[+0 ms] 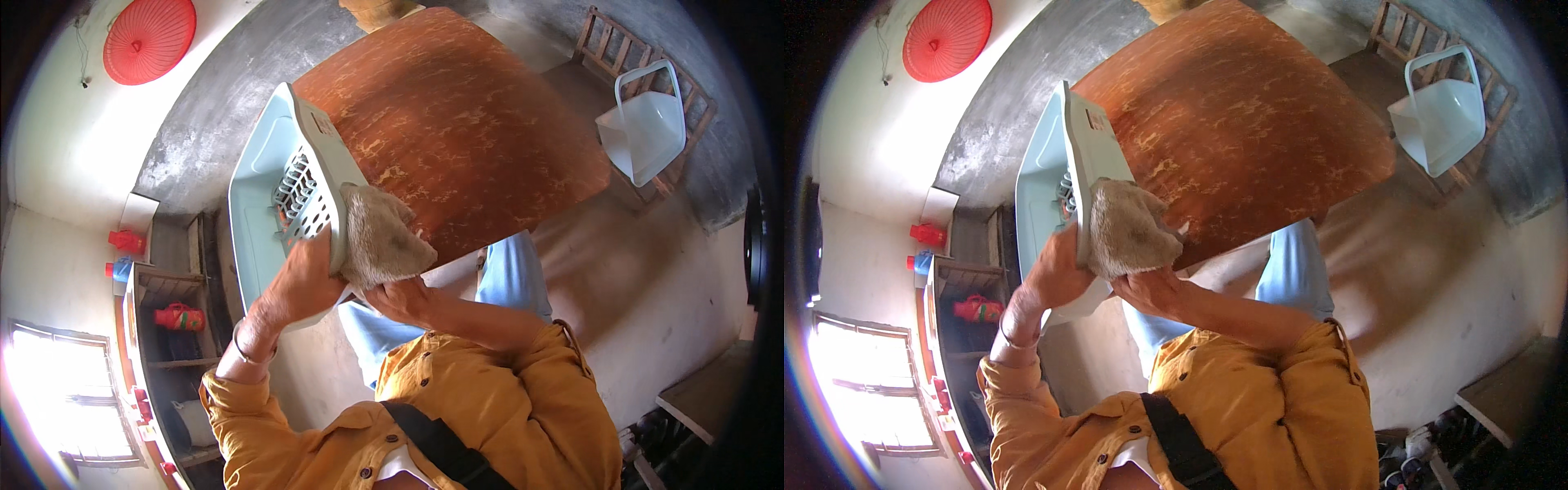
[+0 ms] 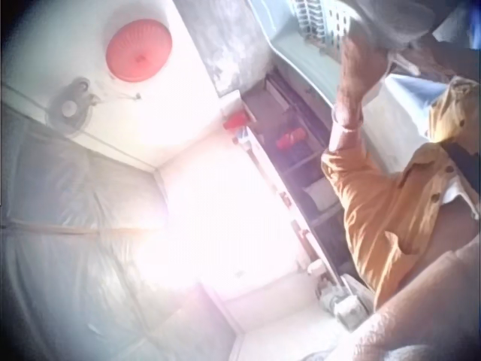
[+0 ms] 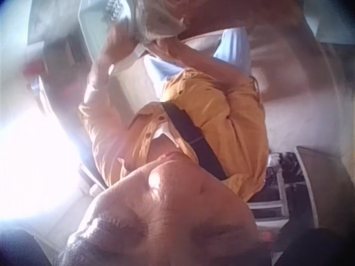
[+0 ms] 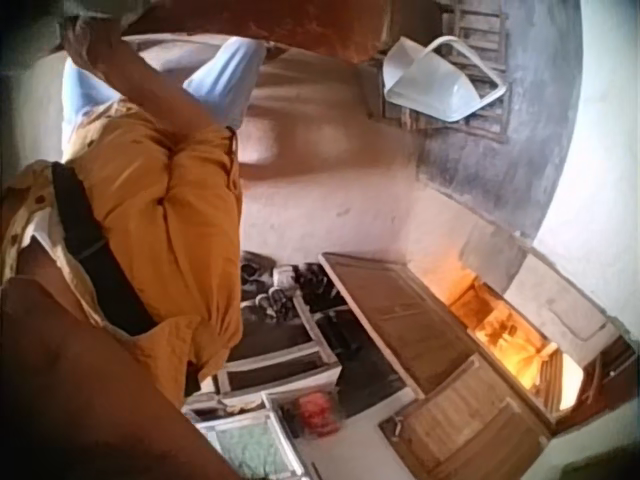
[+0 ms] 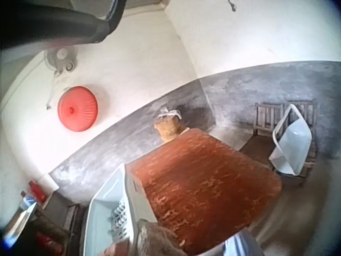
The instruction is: The person cleans a light blue plastic dish rack using a grey cloth. They wipe the interior surfaces, the perforated bottom, and the raised grid structure. The person also wipes the exterior sides and the bottom of the rack, turning it over to reach all surfaces.
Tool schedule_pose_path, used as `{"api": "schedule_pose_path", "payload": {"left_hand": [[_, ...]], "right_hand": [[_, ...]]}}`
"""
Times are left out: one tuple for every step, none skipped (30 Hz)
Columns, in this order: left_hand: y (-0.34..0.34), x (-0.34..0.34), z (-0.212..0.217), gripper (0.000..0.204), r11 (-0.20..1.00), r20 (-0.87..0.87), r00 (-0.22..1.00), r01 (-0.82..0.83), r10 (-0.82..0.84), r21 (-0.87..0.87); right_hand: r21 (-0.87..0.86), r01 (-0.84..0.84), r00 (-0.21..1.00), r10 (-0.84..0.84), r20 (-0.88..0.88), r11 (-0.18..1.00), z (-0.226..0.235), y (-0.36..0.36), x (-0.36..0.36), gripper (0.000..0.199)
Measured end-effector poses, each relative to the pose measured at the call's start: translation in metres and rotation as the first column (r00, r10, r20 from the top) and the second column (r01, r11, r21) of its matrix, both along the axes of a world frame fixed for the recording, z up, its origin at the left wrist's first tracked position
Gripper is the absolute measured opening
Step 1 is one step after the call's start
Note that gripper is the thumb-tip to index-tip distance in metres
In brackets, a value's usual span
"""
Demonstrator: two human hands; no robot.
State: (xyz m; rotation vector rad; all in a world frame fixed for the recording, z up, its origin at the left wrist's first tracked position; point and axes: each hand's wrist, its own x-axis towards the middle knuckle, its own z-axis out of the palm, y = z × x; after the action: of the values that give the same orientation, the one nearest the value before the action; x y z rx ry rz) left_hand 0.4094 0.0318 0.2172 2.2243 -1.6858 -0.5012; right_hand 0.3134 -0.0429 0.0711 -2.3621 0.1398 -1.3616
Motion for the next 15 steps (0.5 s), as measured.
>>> {"api": "schedule_pose_path", "payload": {"left_hand": [[0.009,0.002,-0.004,0.057,1.0,0.014,1.0,0.013,-0.013,0.02],[0.017,0.001,-0.007,0.046,0.998,0.025,0.998,0.05,-0.049,-0.048],[0.019,0.002,-0.008,0.041,0.999,-0.008,1.0,0.03,-0.03,-0.036],[0.021,0.002,-0.008,0.036,1.0,-0.04,0.999,0.011,-0.012,-0.024],[0.024,0.002,-0.007,0.032,1.0,-0.071,0.997,-0.015,0.014,-0.017],[0.03,0.003,-0.011,0.022,0.995,0.038,0.998,0.054,-0.051,-0.081],[0.036,0.002,-0.015,0.022,0.993,0.013,0.997,0.073,-0.072,-0.094],[0.039,0.0,-0.018,0.022,0.992,0.065,0.991,0.123,-0.121,-0.036],[0.043,-0.002,-0.02,0.022,0.986,0.112,0.979,0.166,-0.169,0.03],[0.044,-0.003,-0.024,0.022,0.972,0.049,0.973,0.229,-0.227,-0.051],[0.042,-0.004,-0.019,0.022,0.976,0.03,0.977,0.212,-0.211,-0.041],[0.04,-0.006,-0.014,0.022,0.981,0.012,0.982,0.191,-0.191,-0.032],[0.038,-0.007,-0.01,0.022,0.985,-0.007,0.985,0.17,-0.17,-0.023],[0.037,-0.008,-0.007,0.021,0.985,-0.017,0.987,0.156,-0.158,-0.073],[0.037,-0.007,-0.006,0.021,0.983,-0.009,0.987,0.157,-0.158,-0.097]], "right_hand": [[-0.061,-0.02,0.999,0.021,0.027,0.998,-0.002,0.002,0.001,0.042],[0.094,-0.127,0.985,0.114,0.133,0.987,-0.001,0.003,0.006,0.043],[0.263,-0.294,0.948,0.246,0.2,0.919,0.001,0.002,0.009,0.042],[0.414,-0.459,0.882,0.347,0.319,0.786,0.006,0.001,0.011,0.04],[0.517,-0.596,0.799,0.394,0.454,0.614,0.014,0.001,0.012,0.04],[0.534,-0.539,0.842,0.446,0.304,0.651,0.029,-0.013,0.008,0.038],[0.633,-0.503,0.846,0.485,0.22,0.589,0.027,-0.027,0.014,0.036],[0.722,-0.439,0.845,0.52,0.128,0.535,0.023,-0.042,0.019,0.036],[0.797,-0.363,0.829,0.558,0.039,0.483,0.023,-0.056,0.024,0.035],[0.789,-0.362,0.844,0.535,0.05,0.496,0.028,-0.064,0.032,0.035],[0.78,-0.354,0.862,0.503,0.059,0.516,0.038,-0.073,0.038,0.035],[0.77,-0.349,0.877,0.476,0.067,0.534,0.047,-0.079,0.043,0.035],[0.76,-0.342,0.891,0.448,0.075,0.553,0.055,-0.084,0.046,0.035],[0.748,-0.341,0.901,0.425,0.087,0.57,0.063,-0.086,0.047,0.035],[0.741,-0.349,0.847,0.531,-0.012,0.574,0.067,-0.089,0.04,0.036]]}}
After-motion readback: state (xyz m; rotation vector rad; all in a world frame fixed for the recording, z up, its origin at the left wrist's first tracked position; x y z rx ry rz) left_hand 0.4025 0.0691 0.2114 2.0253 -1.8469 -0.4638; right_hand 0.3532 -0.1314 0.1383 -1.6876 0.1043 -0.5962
